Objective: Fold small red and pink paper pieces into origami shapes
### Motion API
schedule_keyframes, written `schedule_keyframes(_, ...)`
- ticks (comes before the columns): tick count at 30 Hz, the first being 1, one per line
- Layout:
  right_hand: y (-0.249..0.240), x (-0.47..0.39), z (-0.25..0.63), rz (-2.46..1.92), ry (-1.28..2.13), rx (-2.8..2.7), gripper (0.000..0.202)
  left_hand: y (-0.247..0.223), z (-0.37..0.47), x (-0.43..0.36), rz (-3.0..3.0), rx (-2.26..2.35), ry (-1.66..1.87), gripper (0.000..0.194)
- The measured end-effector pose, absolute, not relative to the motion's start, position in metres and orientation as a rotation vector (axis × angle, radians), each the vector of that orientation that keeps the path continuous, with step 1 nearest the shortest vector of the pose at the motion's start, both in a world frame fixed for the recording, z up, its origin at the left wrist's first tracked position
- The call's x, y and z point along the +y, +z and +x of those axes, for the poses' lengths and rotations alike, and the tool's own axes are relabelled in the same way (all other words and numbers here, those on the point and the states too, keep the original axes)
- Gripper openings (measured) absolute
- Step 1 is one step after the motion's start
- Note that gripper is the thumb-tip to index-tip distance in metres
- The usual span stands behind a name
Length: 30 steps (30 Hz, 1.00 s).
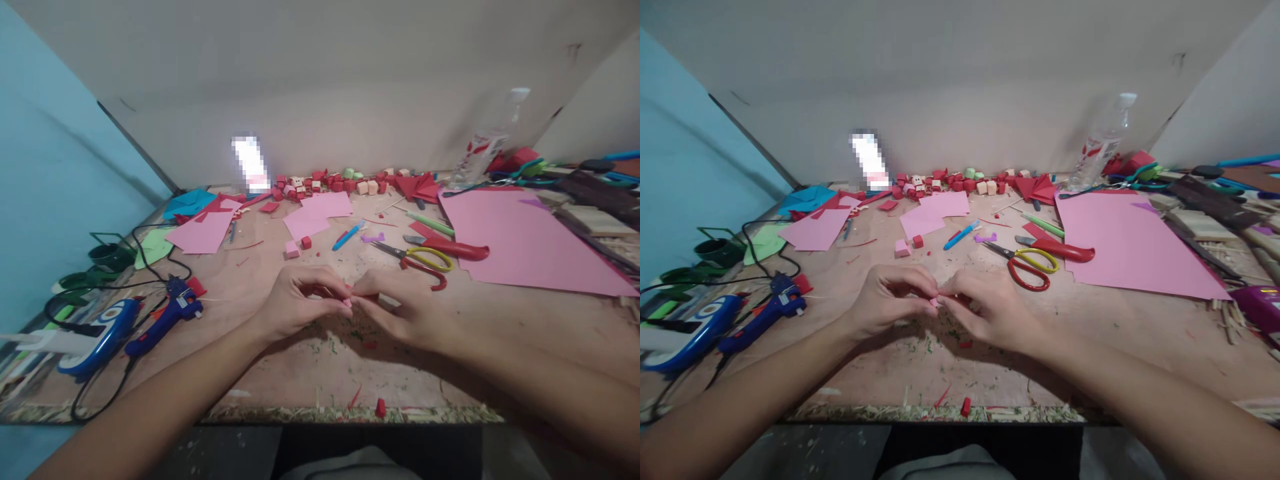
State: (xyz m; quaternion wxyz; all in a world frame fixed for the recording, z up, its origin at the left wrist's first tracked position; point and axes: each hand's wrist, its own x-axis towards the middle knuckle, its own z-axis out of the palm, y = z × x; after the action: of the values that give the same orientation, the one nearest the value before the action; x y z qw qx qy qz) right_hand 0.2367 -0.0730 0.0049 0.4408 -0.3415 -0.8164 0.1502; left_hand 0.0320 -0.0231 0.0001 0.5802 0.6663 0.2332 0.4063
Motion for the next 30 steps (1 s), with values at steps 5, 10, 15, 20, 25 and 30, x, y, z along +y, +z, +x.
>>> schedule_keyframes(5, 0.0037, -0.0748, 0.2345, -0.946, 0.399, -2.009, 0.010, 0.0004, 0.0337, -0.0246, 1.572, 0.648, 0.985, 0.010)
schedule_keyframes(10, 0.0008, -0.0768, 0.2314, -0.963, 0.435, -2.014, 0.013, 0.0005, 0.0352, -0.0236, 1.491, 0.685, 1.002, 0.014)
schedule_keyframes(15, 0.0037, -0.0780, 0.2301, -0.956, 0.485, -1.953, 0.013, 0.0006, 0.0331, -0.0206, 1.385, 0.639, 0.906, 0.020)
schedule_keyframes(20, 0.0060, -0.0774, 0.2326, -0.984, 0.448, -1.971, 0.012, 0.0009, 0.0314, -0.0191, 1.412, 0.599, 0.915, 0.017)
schedule_keyframes(25, 0.0075, -0.0727, 0.2357, -0.947, 0.366, -2.003, 0.011, 0.0030, 0.0314, -0.0184, 1.486, 0.633, 0.962, 0.013)
schedule_keyframes(30, 0.0098, -0.0701, 0.2365, -0.993, 0.436, -1.969, 0.013, 0.0048, 0.0333, -0.0204, 1.402, 0.677, 0.942, 0.007)
